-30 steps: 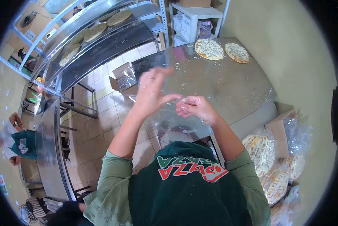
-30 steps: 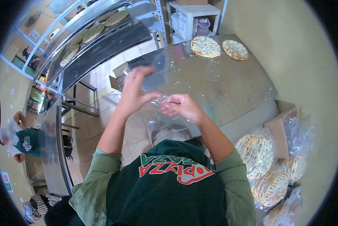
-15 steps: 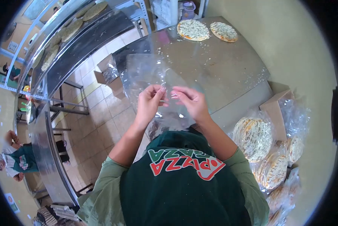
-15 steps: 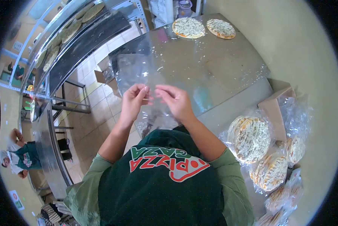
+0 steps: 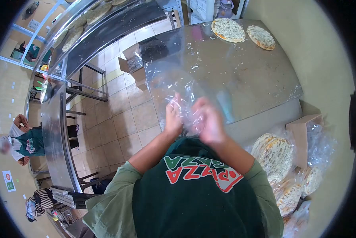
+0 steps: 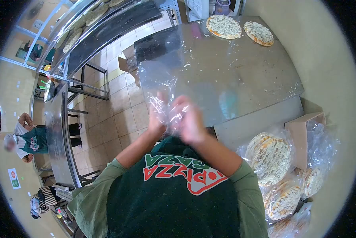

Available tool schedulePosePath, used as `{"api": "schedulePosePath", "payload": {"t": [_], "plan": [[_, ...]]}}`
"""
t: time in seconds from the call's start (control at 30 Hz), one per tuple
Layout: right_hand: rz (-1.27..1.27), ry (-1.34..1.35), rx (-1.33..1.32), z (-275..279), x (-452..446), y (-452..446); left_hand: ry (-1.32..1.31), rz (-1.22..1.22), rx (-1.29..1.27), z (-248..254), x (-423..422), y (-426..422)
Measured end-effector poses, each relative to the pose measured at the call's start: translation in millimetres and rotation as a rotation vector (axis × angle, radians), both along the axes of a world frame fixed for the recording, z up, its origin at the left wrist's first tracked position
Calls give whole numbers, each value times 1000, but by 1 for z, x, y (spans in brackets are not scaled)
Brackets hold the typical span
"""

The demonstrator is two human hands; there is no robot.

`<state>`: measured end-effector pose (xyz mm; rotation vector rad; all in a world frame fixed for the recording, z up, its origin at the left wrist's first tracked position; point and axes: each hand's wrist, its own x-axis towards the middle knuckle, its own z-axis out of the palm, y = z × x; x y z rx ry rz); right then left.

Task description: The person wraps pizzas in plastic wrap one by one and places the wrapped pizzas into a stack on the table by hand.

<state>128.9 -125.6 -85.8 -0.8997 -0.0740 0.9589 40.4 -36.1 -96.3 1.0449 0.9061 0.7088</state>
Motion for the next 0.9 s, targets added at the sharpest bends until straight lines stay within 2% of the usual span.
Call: {"api": "schedulePosePath", "payload": {"t": [0.03, 0.1, 0.13, 0.2, 0.23, 0.27, 0.37, 0.47, 0.5, 0.53, 0.63, 0.67, 0.73, 0.8, 0.87, 0.9], "plan": [[23, -103, -10, 1, -15, 4, -59, 109, -109, 10, 4, -1], [-35, 51, -64, -30, 23, 4, 24, 206, -448, 46, -25, 26], [-111, 301, -104, -72, 83, -7, -34, 165, -414, 45, -53, 48], [-164, 177, -177, -111, 129, -35, -165, 72, -390, 16, -102, 96], [-147, 110, -285, -106, 125, -35, -227, 15, -404, 12, -110, 104], [-130, 41, -392, -101, 122, -34, -182, 135, -451, 2, -112, 101], [-323, -802, -779, -130, 136, -39, 213, 161, -39, -33, -113, 97], [-308, -1204, -1000, -127, 144, -73, 266, 137, -30, -73, -123, 102], [-282, -1241, -1063, -128, 148, -81, 298, 132, -22, -90, -125, 104], [-256, -1277, -1123, -129, 152, -87, 434, 19, 14, -106, -130, 112], [-183, -1264, -1291, -135, 156, -93, 658, 124, 324, -136, -121, 120], [-163, -1236, -1344, -137, 158, -93, 741, 209, 671, -140, -120, 121], [-211, -1287, -1311, -134, 156, -90, 859, 379, 1377, -84, -91, 102], [-237, -1336, -1292, -132, 153, -91, 357, -178, 1493, -77, -60, 83], [-254, -1379, -1281, -131, 153, -91, 133, -557, 1434, -85, -19, 58], [-254, -1357, -1289, -131, 154, -91, 140, -677, 1359, -91, 1, 48]]}}
